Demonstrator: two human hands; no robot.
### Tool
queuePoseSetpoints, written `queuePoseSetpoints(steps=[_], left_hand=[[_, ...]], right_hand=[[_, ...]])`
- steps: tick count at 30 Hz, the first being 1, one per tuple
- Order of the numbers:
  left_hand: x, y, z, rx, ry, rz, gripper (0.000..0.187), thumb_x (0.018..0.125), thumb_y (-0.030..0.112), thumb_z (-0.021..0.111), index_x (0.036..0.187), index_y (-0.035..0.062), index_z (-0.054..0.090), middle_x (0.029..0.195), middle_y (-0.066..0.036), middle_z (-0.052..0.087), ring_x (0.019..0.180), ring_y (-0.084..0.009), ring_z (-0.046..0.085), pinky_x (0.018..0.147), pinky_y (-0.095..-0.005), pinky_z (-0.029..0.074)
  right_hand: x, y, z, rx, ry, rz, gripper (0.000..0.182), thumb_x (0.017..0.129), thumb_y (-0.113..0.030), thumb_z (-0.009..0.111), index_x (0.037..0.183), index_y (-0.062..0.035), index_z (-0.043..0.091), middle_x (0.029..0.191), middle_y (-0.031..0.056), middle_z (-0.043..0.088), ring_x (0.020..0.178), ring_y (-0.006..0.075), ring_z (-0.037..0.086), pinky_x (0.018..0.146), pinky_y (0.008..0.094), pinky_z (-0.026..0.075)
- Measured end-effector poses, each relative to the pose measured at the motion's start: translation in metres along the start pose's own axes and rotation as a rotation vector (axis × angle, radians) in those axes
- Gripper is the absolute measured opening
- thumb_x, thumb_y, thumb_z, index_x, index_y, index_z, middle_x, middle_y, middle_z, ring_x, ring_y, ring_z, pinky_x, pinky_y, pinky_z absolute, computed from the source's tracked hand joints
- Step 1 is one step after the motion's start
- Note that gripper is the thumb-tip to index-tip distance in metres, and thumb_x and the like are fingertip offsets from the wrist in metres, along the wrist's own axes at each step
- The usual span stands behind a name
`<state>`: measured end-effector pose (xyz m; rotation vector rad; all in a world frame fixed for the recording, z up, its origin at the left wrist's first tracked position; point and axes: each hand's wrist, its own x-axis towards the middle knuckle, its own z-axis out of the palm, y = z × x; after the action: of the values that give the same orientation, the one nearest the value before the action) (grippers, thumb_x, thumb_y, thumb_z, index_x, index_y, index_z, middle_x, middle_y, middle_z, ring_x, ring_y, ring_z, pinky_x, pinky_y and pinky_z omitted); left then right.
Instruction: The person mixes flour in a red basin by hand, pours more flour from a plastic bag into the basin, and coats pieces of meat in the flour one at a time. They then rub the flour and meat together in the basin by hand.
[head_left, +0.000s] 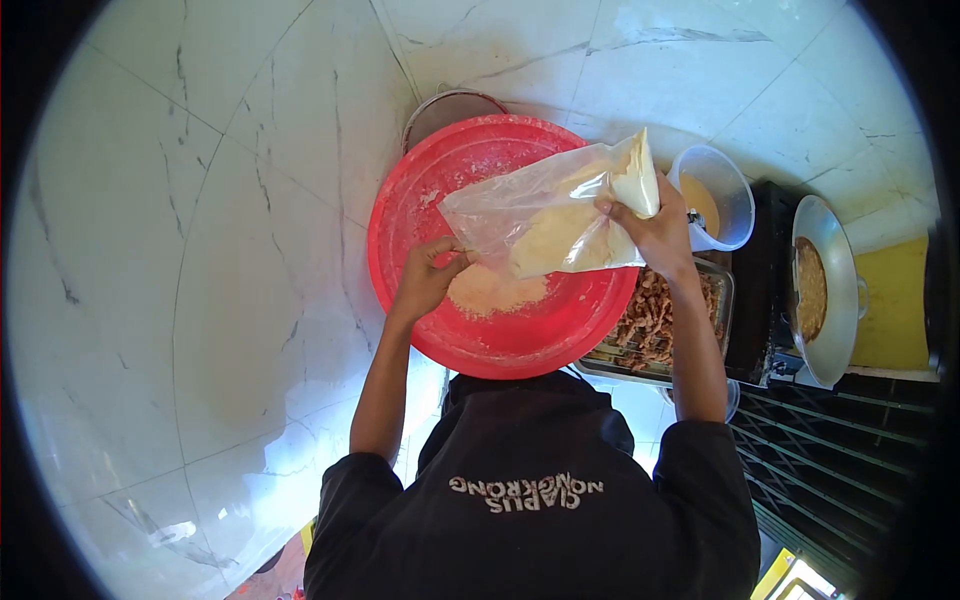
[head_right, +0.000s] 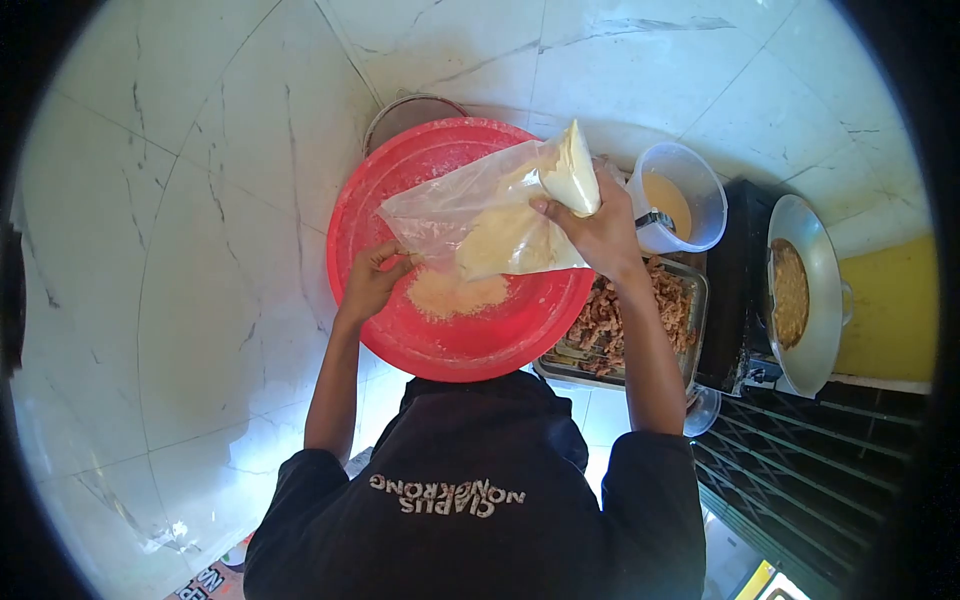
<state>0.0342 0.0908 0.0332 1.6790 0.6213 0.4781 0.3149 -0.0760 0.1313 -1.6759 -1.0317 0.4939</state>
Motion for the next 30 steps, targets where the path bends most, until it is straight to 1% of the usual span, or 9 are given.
queuePoseSetpoints(steps=[2, 6, 8, 13, 17, 20, 24, 27, 30], left_hand=[[-0.002, 0.002, 0.003, 0.008, -0.043, -0.044, 0.018, 0.096, 0.011, 0.066, 0.109, -0.0004, 0.072, 0.101, -0.004, 0.073, 0.095, -0.0095, 0.063, 0.088, -0.0281, 0.049], [0.0, 0.014, 0.021, -0.073, -0.08, -0.026, 0.018, 0.097, 0.012, 0.066, 0.109, 0.0001, 0.073, 0.102, -0.004, 0.073, 0.096, -0.0103, 0.063, 0.088, -0.0285, 0.049], [0.004, 0.017, 0.025, -0.087, -0.091, -0.011, 0.018, 0.096, 0.012, 0.066, 0.109, 0.0004, 0.073, 0.101, -0.004, 0.073, 0.097, -0.0105, 0.063, 0.089, -0.0283, 0.049], [0.008, 0.019, 0.018, -0.054, -0.05, 0.022, 0.015, 0.096, 0.012, 0.067, 0.104, 0.0005, 0.073, 0.098, -0.002, 0.072, 0.092, -0.0088, 0.062, 0.085, -0.0266, 0.048], [0.005, 0.02, -0.005, 0.011, 0.017, -0.017, 0.013, 0.095, 0.01, 0.067, 0.101, -0.0014, 0.072, 0.092, -0.004, 0.071, 0.088, -0.0102, 0.062, 0.079, -0.0262, 0.049], [0.004, 0.018, -0.012, -0.006, 0.038, 0.037, 0.013, 0.095, 0.01, 0.067, 0.1, -0.0014, 0.072, 0.091, -0.004, 0.07, 0.086, -0.0101, 0.062, 0.078, -0.0249, 0.048], [0.004, 0.016, -0.004, -0.008, 0.02, 0.052, 0.013, 0.094, 0.01, 0.068, 0.1, -0.0013, 0.072, 0.091, -0.004, 0.071, 0.086, -0.01, 0.062, 0.078, -0.0261, 0.048], [0.008, 0.017, 0.01, -0.022, -0.009, 0.061, 0.013, 0.094, 0.01, 0.067, 0.1, -0.0011, 0.072, 0.09, -0.005, 0.071, 0.086, -0.0103, 0.062, 0.079, -0.0275, 0.049], [0.013, 0.019, 0.02, -0.045, -0.04, 0.035, 0.014, 0.094, 0.01, 0.067, 0.101, -0.0006, 0.072, 0.09, -0.005, 0.071, 0.086, -0.0112, 0.062, 0.08, -0.0286, 0.049]], right_hand=[[0.002, -0.004, -0.005, -0.014, -0.028, 0.022, 0.051, 0.081, -0.013, 0.083, 0.124, 0.0007, 0.06, 0.109, 0.0094, 0.069, 0.1, 0.0161, 0.064, 0.089, 0.0319, 0.051], [0.004, -0.027, -0.022, -0.134, -0.061, 0.048, 0.049, 0.081, -0.014, 0.083, 0.123, 0.0007, 0.062, 0.104, 0.0084, 0.071, 0.095, 0.0151, 0.066, 0.086, 0.0313, 0.052], [0.003, -0.027, -0.025, -0.098, -0.026, 0.005, 0.046, 0.083, -0.015, 0.082, 0.121, 0.0006, 0.063, 0.103, 0.0088, 0.072, 0.093, 0.0144, 0.066, 0.084, 0.0312, 0.053], [0.002, -0.02, -0.025, -0.094, 0.043, -0.014, 0.045, 0.084, -0.015, 0.081, 0.122, 0.0018, 0.063, 0.102, 0.0095, 0.073, 0.092, 0.0137, 0.067, 0.082, 0.0307, 0.054], [0.002, -0.016, -0.003, -0.01, 0.074, -0.005, 0.04, 0.084, -0.015, 0.081, 0.116, 0.0024, 0.065, 0.101, 0.0091, 0.072, 0.091, 0.0144, 0.067, 0.081, 0.0314, 0.054], [0.003, -0.019, 0.009, -0.008, 0.051, -0.053, 0.037, 0.085, -0.014, 0.081, 0.115, 0.0015, 0.066, 0.101, 0.0091, 0.073, 0.09, 0.0143, 0.067, 0.082, 0.0314, 0.054], [0.005, -0.029, 0.004, 0.01, 0.001, 0.001, 0.038, 0.086, -0.014, 0.08, 0.118, 0.0007, 0.066, 0.103, 0.0101, 0.074, 0.093, 0.0146, 0.068, 0.083, 0.0307, 0.054], [0.004, -0.043, -0.008, -0.171, 0.05, -0.007, 0.038, 0.086, -0.015, 0.079, 0.118, 0.0005, 0.066, 0.101, 0.0101, 0.074, 0.091, 0.0143, 0.069, 0.082, 0.0309, 0.054], [0.006, -0.036, -0.018, -0.164, 0.066, -0.023, 0.037, 0.086, -0.015, 0.079, 0.117, 0.0005, 0.067, 0.098, 0.0099, 0.075, 0.09, 0.0141, 0.07, 0.081, 0.0313, 0.055]])
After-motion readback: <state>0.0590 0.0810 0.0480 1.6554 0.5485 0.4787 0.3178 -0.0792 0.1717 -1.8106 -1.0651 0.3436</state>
